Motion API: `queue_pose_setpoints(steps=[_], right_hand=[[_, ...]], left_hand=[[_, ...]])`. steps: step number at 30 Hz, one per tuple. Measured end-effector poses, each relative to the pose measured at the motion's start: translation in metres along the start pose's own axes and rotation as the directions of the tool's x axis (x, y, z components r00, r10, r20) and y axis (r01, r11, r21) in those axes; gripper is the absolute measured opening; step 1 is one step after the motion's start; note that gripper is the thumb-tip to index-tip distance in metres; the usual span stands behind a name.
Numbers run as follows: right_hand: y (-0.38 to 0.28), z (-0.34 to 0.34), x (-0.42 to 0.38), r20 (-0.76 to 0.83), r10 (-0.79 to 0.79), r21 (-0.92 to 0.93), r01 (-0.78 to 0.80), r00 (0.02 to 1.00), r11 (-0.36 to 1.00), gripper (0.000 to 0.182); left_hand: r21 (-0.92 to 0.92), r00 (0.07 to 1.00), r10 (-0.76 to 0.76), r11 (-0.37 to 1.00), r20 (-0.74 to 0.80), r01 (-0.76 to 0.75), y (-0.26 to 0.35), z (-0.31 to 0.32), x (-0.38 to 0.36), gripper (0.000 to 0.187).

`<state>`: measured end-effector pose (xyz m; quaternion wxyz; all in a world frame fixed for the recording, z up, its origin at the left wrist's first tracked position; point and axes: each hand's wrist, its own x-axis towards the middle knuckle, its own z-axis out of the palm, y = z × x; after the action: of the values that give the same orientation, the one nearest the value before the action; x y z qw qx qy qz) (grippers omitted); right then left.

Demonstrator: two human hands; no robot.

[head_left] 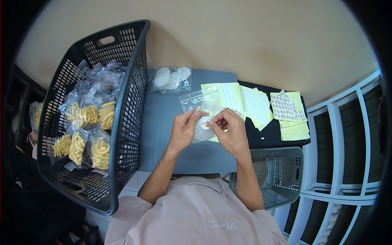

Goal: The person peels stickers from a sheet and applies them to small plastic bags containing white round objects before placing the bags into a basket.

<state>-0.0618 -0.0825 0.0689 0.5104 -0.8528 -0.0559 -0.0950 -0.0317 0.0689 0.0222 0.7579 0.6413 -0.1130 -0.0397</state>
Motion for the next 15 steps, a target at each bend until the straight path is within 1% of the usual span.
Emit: queue_pose_setpoints(steps=[5,11,13,14,15], right_hand=[[-0.001,0.003,-0.002,-0.025,-0.021,-0.022,0.021,0.999,1.0,0.012],[0.007,0.006,-0.004,-0.054,0.032,0.017,-0.031,0.998,0.999,0.017],[0.009,0.006,-0.006,-0.05,0.11,0.052,-0.108,0.993,0.993,0.021],[0.013,0.006,-0.007,-0.05,0.112,0.052,-0.109,0.992,0.993,0.021],[0.019,0.005,-0.007,-0.027,0.151,0.187,-0.143,0.988,0.972,0.024]], left_hand=[[0.034,1.0,-0.013,0.999,0.019,0.012,0.002,-0.002,-0.001,0.037],[-0.019,0.999,-0.049,0.999,0.002,0.049,-0.009,-0.002,-0.003,0.038],[-0.041,0.999,-0.048,0.998,-0.003,0.048,-0.007,0.0,-0.004,0.038],[-0.064,0.999,-0.049,0.997,-0.008,0.048,-0.005,0.001,-0.005,0.038],[-0.064,0.999,-0.048,0.997,-0.008,0.048,-0.004,0.003,-0.005,0.038]])
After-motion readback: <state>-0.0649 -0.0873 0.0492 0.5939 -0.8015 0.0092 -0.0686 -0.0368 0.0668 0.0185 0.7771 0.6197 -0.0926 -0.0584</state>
